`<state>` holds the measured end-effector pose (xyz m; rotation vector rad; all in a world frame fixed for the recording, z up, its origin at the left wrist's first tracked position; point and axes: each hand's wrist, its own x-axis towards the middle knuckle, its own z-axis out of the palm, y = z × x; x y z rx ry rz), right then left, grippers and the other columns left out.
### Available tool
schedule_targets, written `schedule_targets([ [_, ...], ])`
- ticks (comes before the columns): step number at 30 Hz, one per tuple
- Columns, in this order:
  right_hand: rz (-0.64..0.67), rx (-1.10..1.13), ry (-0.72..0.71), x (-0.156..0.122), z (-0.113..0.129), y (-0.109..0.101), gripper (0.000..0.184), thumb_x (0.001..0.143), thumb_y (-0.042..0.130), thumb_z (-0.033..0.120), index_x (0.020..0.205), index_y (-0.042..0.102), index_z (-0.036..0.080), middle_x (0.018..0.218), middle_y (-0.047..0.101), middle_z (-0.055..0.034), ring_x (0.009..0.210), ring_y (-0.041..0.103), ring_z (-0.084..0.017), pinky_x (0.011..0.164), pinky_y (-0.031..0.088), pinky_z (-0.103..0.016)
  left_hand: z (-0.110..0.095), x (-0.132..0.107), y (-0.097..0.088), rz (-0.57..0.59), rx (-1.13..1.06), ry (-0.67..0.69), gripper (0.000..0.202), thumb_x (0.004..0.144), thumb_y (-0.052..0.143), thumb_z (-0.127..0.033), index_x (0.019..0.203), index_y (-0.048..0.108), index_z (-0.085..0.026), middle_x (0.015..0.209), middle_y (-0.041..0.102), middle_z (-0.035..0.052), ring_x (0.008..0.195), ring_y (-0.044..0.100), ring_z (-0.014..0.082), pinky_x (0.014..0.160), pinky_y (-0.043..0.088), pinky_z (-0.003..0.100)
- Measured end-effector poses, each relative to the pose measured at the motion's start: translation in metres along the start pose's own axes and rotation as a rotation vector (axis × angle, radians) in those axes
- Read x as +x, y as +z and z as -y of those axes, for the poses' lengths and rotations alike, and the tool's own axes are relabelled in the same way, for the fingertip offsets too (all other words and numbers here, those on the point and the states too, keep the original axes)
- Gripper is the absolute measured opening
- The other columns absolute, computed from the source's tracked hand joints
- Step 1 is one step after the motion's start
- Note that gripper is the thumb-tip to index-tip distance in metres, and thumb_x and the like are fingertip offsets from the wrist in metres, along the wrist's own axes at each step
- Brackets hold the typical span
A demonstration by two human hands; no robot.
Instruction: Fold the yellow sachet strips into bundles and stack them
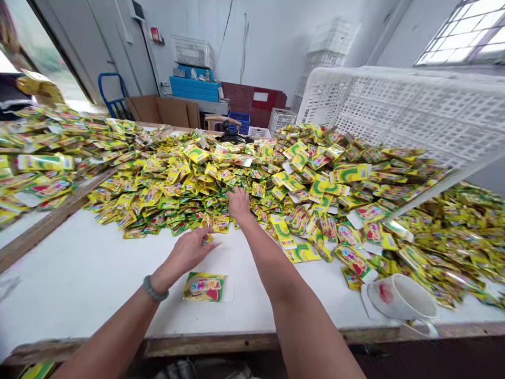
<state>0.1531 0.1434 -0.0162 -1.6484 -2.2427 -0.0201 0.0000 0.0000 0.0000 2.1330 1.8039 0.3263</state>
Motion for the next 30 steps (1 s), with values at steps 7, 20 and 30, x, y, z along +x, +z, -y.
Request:
schedule_targets([
  [7,0.058,0.266,-0.046,-0.055,-0.01,-0.013,0.023,0.093,0.049,0.019,0.102,0.07,0.021,0.085,0.07,-0.0062,0.083,0.061,-0.021,0.074,0.041,-0.029,-0.011,0.048,0.007,-0.157,0.097,-0.13,0.033,0.093,0.051,-0.037,0.11,0.065,-0.012,0.107,0.067,0.0172,0.107,0.062,0.031,0.088,0.048,0.037],
  [20,0.06,1.279,0.518,-0.119,-0.019,-0.009,0.033,0.067,0.073,0.045,0.085,0.062,0.021,0.055,0.045,0.0074,0.053,0.043,-0.011,0.052,0.037,-0.023,0.003,0.061,0.034,-0.148,-0.249,-0.105,0.023,0.079,0.069,-0.031,0.098,0.063,-0.019,0.077,0.067,0.0056,0.079,0.063,0.026,0.067,0.042,0.031],
  [30,-0.037,1.453,0.394,-0.115,-0.017,-0.029,0.031,0.063,0.078,0.041,0.079,0.061,0.02,0.069,0.062,0.002,0.061,0.052,-0.011,0.058,0.043,-0.025,-0.007,0.023,0.012,0.133,-1.125,-0.181,0.046,0.053,0.085,-0.03,0.089,0.059,-0.017,0.057,0.061,-0.0053,0.048,0.047,0.0095,0.048,0.031,0.022],
])
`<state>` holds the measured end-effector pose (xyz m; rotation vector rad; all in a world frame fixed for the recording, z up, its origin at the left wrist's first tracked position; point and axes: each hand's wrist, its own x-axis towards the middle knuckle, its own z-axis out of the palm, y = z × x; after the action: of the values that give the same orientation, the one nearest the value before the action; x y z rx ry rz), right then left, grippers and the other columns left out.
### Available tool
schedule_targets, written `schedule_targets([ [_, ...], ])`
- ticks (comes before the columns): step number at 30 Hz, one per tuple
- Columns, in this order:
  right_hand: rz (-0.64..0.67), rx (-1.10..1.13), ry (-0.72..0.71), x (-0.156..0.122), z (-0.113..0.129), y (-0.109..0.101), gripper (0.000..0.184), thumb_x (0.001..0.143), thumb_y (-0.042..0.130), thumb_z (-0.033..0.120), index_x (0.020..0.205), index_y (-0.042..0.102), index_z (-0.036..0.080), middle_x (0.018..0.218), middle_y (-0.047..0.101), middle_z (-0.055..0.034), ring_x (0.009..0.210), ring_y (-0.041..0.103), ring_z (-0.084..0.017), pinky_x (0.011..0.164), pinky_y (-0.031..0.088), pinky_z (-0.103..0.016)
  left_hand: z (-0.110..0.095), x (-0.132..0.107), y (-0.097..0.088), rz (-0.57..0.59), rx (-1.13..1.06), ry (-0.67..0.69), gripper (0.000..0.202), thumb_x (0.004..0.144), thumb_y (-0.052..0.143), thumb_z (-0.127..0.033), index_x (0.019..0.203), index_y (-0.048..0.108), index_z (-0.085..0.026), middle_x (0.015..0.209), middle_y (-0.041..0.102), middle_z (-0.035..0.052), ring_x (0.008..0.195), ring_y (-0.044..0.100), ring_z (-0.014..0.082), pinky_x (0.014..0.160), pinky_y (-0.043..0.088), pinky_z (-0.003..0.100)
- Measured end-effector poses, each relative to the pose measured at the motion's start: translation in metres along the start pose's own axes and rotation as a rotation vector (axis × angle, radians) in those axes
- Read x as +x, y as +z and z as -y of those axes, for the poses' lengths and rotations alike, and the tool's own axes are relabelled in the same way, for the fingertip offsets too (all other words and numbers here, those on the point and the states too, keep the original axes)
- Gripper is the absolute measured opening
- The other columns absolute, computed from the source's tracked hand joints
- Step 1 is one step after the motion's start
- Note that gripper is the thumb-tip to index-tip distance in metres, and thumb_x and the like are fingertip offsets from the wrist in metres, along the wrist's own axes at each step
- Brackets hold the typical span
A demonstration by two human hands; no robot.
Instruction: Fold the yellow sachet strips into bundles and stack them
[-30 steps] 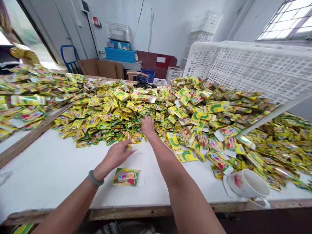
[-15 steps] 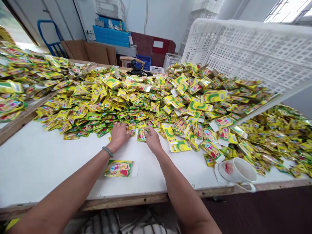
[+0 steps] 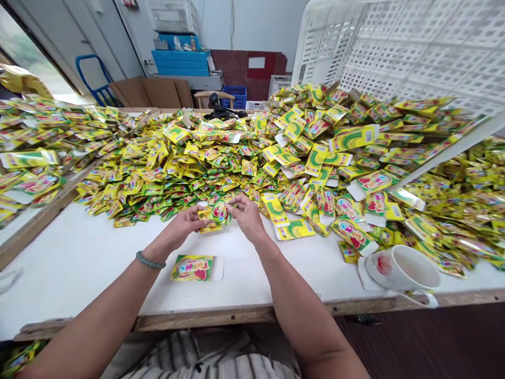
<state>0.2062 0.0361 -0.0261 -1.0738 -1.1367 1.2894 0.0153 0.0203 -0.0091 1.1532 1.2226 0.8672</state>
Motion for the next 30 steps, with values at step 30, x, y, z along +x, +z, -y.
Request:
schedule_targets([
  [30,0.156,-0.07,0.19,-0.011,-0.005,0.022,0.043,0.059,0.08,0.053,0.079,0.061,0.019,0.076,0.068,-0.0019,0.072,0.062,-0.018,0.07,0.05,-0.031,0.006,-0.004,-0.002,-0.021,-0.113,0.057,0.052,0.052,0.087,-0.043,0.085,0.056,-0.017,0.068,0.065,-0.0017,0.06,0.059,0.0137,0.06,0.044,0.026],
])
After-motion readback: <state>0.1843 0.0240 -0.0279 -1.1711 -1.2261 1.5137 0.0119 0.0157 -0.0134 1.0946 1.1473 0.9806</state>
